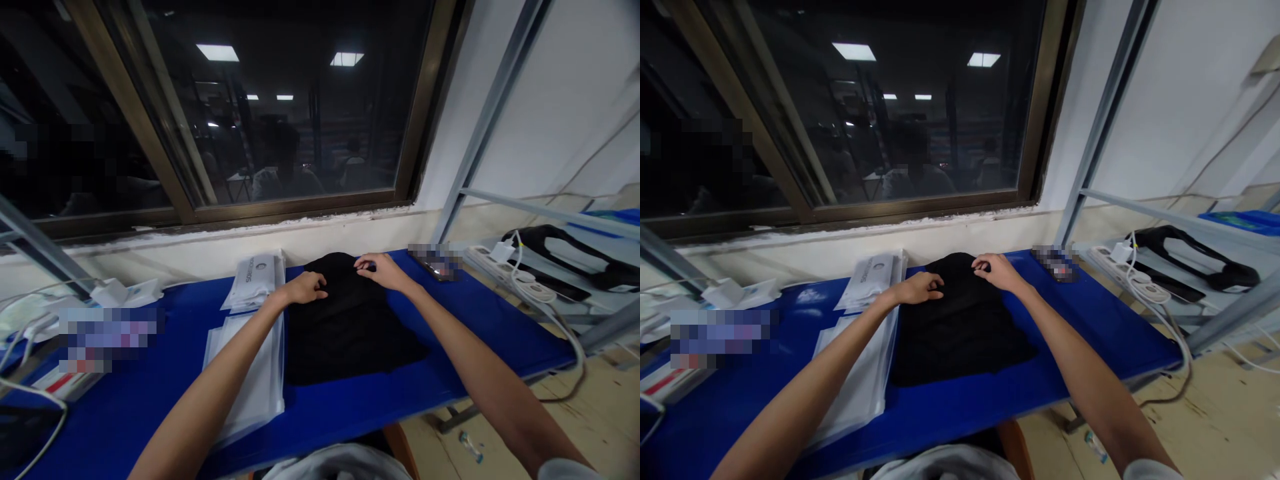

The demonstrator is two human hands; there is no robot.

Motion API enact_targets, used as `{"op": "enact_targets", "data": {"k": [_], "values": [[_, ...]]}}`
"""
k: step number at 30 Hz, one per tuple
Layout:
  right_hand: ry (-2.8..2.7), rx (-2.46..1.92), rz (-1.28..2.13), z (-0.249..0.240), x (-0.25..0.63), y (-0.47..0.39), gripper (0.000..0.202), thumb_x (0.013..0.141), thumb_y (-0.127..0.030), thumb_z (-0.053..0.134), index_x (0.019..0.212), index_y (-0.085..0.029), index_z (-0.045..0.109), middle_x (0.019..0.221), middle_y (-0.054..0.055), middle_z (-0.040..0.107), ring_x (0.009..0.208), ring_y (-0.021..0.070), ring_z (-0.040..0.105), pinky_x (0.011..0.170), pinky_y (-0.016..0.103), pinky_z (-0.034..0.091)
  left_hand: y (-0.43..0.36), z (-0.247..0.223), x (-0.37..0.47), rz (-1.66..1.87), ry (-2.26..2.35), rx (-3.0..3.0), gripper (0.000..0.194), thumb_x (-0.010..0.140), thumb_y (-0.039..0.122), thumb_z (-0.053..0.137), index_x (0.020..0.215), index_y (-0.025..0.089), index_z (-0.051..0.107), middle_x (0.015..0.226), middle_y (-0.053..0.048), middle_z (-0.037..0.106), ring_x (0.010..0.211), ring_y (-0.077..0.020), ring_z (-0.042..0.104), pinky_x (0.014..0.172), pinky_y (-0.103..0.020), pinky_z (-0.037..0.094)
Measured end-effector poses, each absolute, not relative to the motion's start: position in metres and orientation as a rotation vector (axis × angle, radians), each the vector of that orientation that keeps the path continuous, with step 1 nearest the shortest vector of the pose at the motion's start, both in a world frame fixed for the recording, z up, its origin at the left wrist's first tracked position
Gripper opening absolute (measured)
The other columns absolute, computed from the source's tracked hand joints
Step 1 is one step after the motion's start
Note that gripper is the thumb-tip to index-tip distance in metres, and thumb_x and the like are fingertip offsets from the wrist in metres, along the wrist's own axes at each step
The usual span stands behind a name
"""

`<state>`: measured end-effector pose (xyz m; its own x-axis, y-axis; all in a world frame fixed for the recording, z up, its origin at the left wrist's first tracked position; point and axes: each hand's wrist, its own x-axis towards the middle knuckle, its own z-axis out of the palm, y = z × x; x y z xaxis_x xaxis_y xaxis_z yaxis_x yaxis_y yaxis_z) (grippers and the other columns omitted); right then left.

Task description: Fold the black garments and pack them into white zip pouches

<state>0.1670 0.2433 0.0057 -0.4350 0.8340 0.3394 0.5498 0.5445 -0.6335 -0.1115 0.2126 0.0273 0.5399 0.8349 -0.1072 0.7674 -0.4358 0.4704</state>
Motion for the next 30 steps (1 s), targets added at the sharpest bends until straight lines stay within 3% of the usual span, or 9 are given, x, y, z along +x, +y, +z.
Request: {"op": "enact_targets", "data": {"k": [6, 12, 15, 18, 22, 24, 26, 28, 30], "values": [[-2.414, -1.084, 0.751, 0.015, 0.172, 0.234, 0.063, 0.074, -0.052, 0.080, 0.128, -0.022, 0.068, 0.125, 0.011, 0.070, 0.116, 0.0304, 0.062, 0.106, 0.046, 0.043, 0.209, 0.045, -0.122, 0.293, 1.103, 2.238, 0.029, 0.077, 0.014, 0.060, 0.106, 0.016, 0.060, 0.110, -0.008, 0.066, 0.100, -0.0190, 0.065, 0.088, -0.030, 0.050], [-2.323, -0.981, 0.951, 0.025, 0.177, 0.232, 0.041, 0.078, -0.049, 0.075, 0.104, -0.018, 0.068, 0.111, 0.008, 0.071, 0.110, 0.0281, 0.064, 0.099, 0.041, 0.046, 0.200, 0.057, -0.124, 0.228, 1.121, 2.166, 0.056, 0.081, 0.028, 0.068, 0.134, 0.016, 0.053, 0.122, -0.014, 0.067, 0.111, -0.0246, 0.066, 0.089, -0.033, 0.051], [-2.193, -1.006, 1.020, 0.032, 0.176, 0.225, 0.042, 0.076, -0.047, 0.078, 0.105, -0.019, 0.067, 0.113, 0.008, 0.070, 0.114, 0.0288, 0.063, 0.098, 0.041, 0.046, 0.198, 0.056, -0.118, 0.224, 1.167, 2.217, 0.039, 0.084, 0.036, 0.068, 0.117, 0.015, 0.066, 0.113, -0.011, 0.072, 0.103, -0.0265, 0.068, 0.086, -0.032, 0.051], [-2.094, -1.037, 1.071, 0.037, 0.176, 0.221, 0.049, 0.069, -0.046, 0.084, 0.109, -0.021, 0.070, 0.122, 0.008, 0.069, 0.124, 0.0308, 0.058, 0.105, 0.043, 0.043, 0.198, 0.061, -0.115, 0.257, 1.167, 2.261, 0.018, 0.087, 0.028, 0.062, 0.096, 0.015, 0.072, 0.098, -0.006, 0.075, 0.090, -0.0238, 0.069, 0.080, -0.030, 0.050], [-1.938, -0.905, 0.972, 0.050, 0.174, 0.217, 0.042, 0.069, -0.051, 0.084, 0.093, -0.020, 0.070, 0.098, 0.007, 0.073, 0.101, 0.0282, 0.067, 0.096, 0.043, 0.049, 0.192, 0.073, -0.107, 0.548, 1.306, 2.398, 0.028, 0.090, 0.016, 0.055, 0.112, 0.017, 0.071, 0.117, -0.007, 0.072, 0.112, -0.0259, 0.063, 0.099, -0.035, 0.047], [-1.879, -0.805, 0.732, 0.060, 0.175, 0.207, 0.032, 0.074, -0.047, 0.081, 0.085, -0.021, 0.065, 0.099, 0.008, 0.072, 0.099, 0.0282, 0.067, 0.095, 0.044, 0.050, 0.182, 0.072, -0.100, 0.844, 1.459, 2.580, 0.038, 0.091, 0.011, 0.050, 0.123, 0.018, 0.068, 0.128, -0.010, 0.066, 0.125, -0.0278, 0.055, 0.107, -0.039, 0.043], [-1.932, -0.758, 0.492, 0.067, 0.177, 0.188, 0.020, 0.077, -0.036, 0.078, 0.083, -0.024, 0.063, 0.114, 0.011, 0.071, 0.112, 0.0311, 0.064, 0.102, 0.048, 0.046, 0.165, 0.062, -0.094, 0.936, 1.544, 2.796, 0.046, 0.092, 0.007, 0.045, 0.132, 0.017, 0.064, 0.131, -0.012, 0.063, 0.128, -0.0286, 0.052, 0.108, -0.042, 0.044], [-2.158, -0.766, 0.384, 0.065, 0.183, 0.163, 0.013, 0.074, -0.020, 0.073, 0.082, -0.025, 0.064, 0.128, 0.010, 0.069, 0.127, 0.0339, 0.058, 0.110, 0.053, 0.039, 0.144, 0.043, -0.091, 0.644, 1.475, 2.982, 0.054, 0.089, 0.003, 0.044, 0.140, 0.015, 0.057, 0.133, -0.015, 0.062, 0.125, -0.0289, 0.055, 0.105, -0.043, 0.047], [-2.472, -0.803, 0.440, 0.053, 0.191, 0.139, 0.028, 0.066, -0.005, 0.063, 0.085, -0.026, 0.068, 0.129, 0.006, 0.070, 0.135, 0.0337, 0.053, 0.116, 0.055, 0.032, 0.123, 0.020, -0.091, 0.254, 1.293, 3.072, 0.065, 0.084, 0.001, 0.047, 0.147, 0.013, 0.049, 0.139, -0.017, 0.060, 0.127, -0.0293, 0.058, 0.103, -0.042, 0.049]]}}
